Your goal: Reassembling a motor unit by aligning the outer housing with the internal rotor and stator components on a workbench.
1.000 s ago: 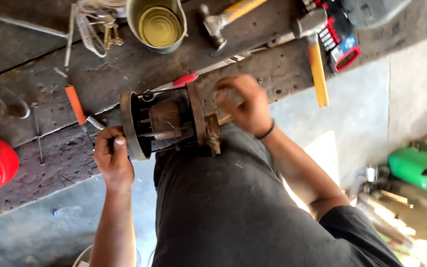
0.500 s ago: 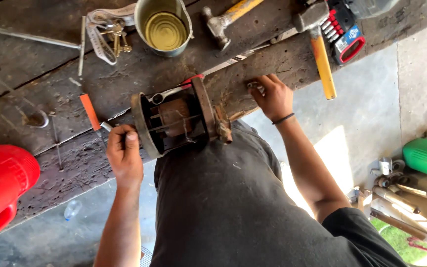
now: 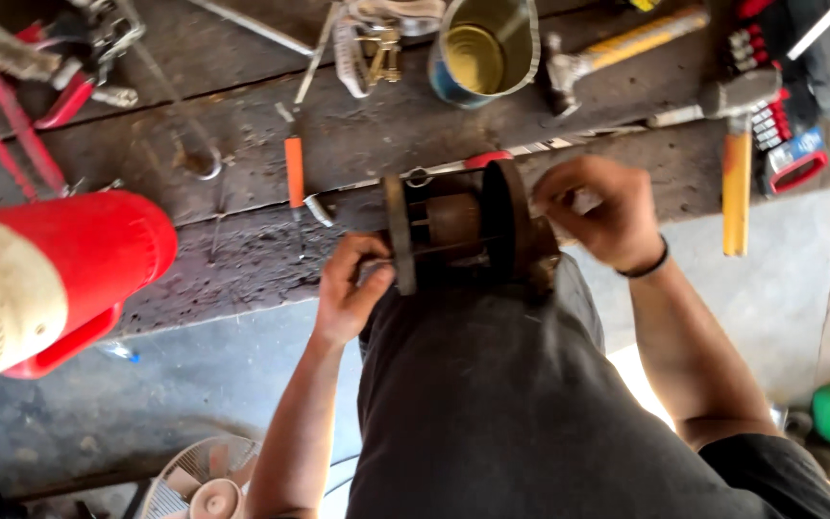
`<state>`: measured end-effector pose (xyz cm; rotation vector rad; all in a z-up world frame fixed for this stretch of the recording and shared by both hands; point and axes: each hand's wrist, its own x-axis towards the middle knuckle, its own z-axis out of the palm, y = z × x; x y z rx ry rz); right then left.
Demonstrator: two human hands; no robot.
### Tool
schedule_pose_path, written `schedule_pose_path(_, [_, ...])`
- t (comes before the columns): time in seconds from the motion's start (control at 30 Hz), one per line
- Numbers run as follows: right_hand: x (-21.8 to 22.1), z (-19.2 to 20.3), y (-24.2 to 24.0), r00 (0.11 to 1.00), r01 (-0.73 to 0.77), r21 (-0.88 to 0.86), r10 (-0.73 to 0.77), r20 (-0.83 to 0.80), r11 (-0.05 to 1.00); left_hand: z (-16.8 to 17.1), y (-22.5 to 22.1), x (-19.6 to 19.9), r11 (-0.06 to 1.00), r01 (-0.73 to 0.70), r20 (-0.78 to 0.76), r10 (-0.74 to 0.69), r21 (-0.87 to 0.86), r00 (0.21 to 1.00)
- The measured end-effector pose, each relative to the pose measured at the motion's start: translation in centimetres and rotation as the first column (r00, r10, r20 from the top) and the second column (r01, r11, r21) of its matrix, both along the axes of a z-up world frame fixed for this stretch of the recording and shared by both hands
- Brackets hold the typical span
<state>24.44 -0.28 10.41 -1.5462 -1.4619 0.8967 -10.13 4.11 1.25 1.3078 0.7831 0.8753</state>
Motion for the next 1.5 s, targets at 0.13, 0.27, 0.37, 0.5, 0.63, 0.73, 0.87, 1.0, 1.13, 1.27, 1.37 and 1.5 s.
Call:
schedule_pose_path(0.13, [-8.2,4.5,6.1,0.884,-0.459,0.280,0.403,0.238,0.843,-0.6,0.5,0.2,0.998,0.061,0.098,-0.058,-0.028,0.994])
schedule_pose_path(0.27, [-12.1,3.8,9.0,0.713,-0.675,0.329,0.469,0.521,0.660,-0.5,0.7,0.4,0.996,0.057,0.118,-0.049,-0.067,0.992])
schedule_pose_path(0.37, [-13.2,3.6,10.1,0.540,-0.790,0.241,0.453,0.710,0.564,-0.5,0.6,0.8,0.998,0.044,0.082,-0.041,-0.033,0.996])
schedule_pose_path(0.5, [-13.2,4.2,11.1,0.473,-0.830,0.143,0.544,0.693,0.540,0.0,0.7,1.5,1.000,-0.004,0.107,0.003,0.012,0.994])
schedule_pose_path(0.63, [-13.0,4.1,11.7,0.465,-0.823,0.071,0.597,0.654,0.564,-0.5,1.5,1.9,1.000,-0.025,0.142,0.026,-0.006,0.990])
schedule_pose_path(0.73, [-12.2,3.5,12.0,0.429,-0.837,0.023,0.629,0.648,0.547,-0.9,1.9,2.3,0.999,-0.037,0.111,0.037,-0.001,0.993])
schedule_pose_path(0.87, [-12.1,3.5,12.1,0.432,-0.818,-0.024,0.640,0.635,0.575,-0.1,2.9,2.0,1.000,0.020,0.116,-0.020,-0.005,0.993])
schedule_pose_path(1.0, [-11.9,3.6,12.5,0.376,-0.816,-0.064,0.611,0.696,0.574,-0.1,3.6,2.0,0.999,0.037,0.114,-0.032,-0.037,0.993])
schedule_pose_path(1.13, [-11.7,3.6,12.9,0.358,-0.821,-0.054,0.587,0.727,0.568,-0.2,4.0,1.9,0.996,0.058,0.129,-0.049,-0.067,0.990])
schedule_pose_path(1.27, [-11.2,3.6,13.1,0.370,-0.809,-0.057,0.583,0.723,0.584,-0.8,3.9,2.2,0.994,0.053,0.135,-0.040,-0.094,0.990])
schedule_pose_path(1.37, [-10.3,4.5,12.8,0.458,-0.782,-0.008,0.584,0.670,0.623,-0.8,3.8,2.5,0.991,0.035,0.149,-0.016,-0.127,0.989])
schedule_pose_path(1.5, [-8.2,3.9,9.8,0.634,-0.578,-0.055,0.490,0.599,0.814,0.1,3.6,2.6,0.994,-0.038,0.070,0.046,-0.107,0.996])
